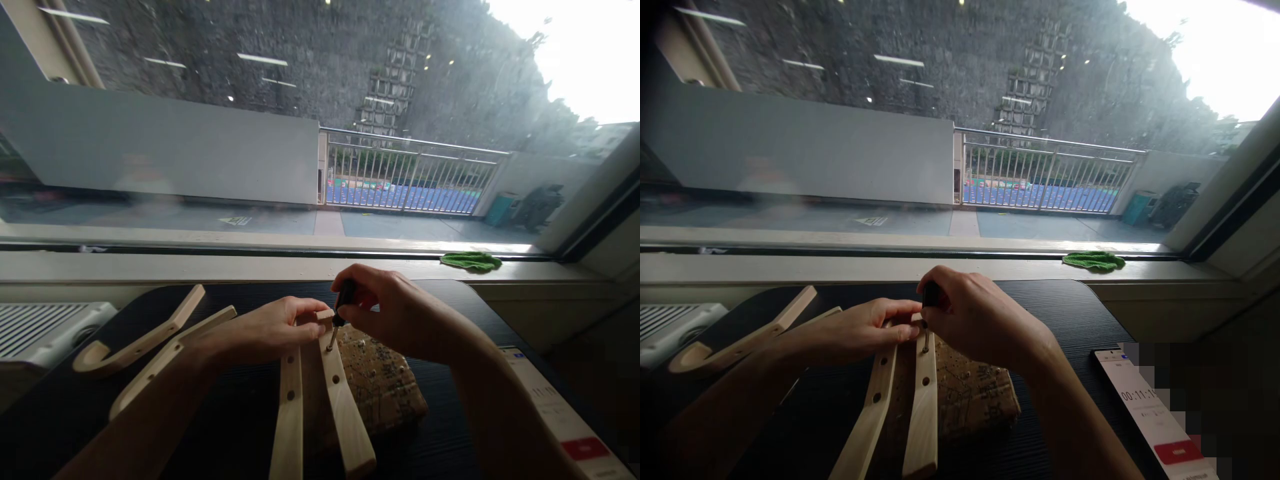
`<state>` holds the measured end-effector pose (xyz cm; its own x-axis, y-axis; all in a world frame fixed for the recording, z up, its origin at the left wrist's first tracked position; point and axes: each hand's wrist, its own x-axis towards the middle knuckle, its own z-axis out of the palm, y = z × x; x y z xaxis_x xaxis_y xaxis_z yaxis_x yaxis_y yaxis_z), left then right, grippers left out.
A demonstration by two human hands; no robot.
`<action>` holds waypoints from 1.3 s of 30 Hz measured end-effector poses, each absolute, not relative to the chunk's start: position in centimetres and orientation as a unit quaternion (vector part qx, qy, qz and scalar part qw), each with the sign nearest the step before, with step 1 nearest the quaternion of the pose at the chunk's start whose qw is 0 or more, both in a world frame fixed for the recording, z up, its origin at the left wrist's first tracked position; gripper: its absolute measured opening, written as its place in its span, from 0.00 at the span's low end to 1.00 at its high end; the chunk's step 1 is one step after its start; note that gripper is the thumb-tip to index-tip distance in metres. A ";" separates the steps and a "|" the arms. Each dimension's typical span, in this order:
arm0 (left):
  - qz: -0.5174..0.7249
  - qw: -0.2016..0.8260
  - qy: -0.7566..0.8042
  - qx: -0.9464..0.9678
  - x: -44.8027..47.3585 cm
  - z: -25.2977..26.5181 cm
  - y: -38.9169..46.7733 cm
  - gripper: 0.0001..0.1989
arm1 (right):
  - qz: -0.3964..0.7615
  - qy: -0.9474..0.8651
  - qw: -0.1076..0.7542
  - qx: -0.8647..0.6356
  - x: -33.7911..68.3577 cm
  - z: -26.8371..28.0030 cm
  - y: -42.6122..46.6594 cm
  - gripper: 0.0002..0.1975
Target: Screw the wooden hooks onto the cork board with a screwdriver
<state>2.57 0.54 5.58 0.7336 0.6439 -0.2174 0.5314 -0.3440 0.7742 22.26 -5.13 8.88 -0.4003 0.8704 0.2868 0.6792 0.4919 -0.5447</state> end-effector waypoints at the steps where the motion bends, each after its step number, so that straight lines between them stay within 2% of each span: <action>1: 0.062 0.441 0.360 0.820 2.5 5.6 0.5 0.16 | 0.173 -0.819 0.274 -0.473 22.2 8.9 -5.1 0.11; 16: 0.066 0.437 0.381 0.812 3.2 7.3 -0.7 0.13 | 0.193 -0.815 0.280 -0.468 22.1 8.5 -4.8 0.12; 22: 0.071 0.439 0.373 0.815 3.3 7.1 -0.7 0.14 | 0.192 -0.819 0.282 -0.461 22.1 8.5 -4.8 0.17; 30: 0.065 0.417 0.380 0.823 3.0 6.5 -0.3 0.13 | 0.192 -0.839 0.261 -0.438 21.9 9.1 -5.3 0.17; 39: 0.082 0.398 0.389 0.827 2.7 5.7 -0.1 0.13 | 0.183 -0.833 0.299 -0.429 21.2 8.5 -4.8 0.22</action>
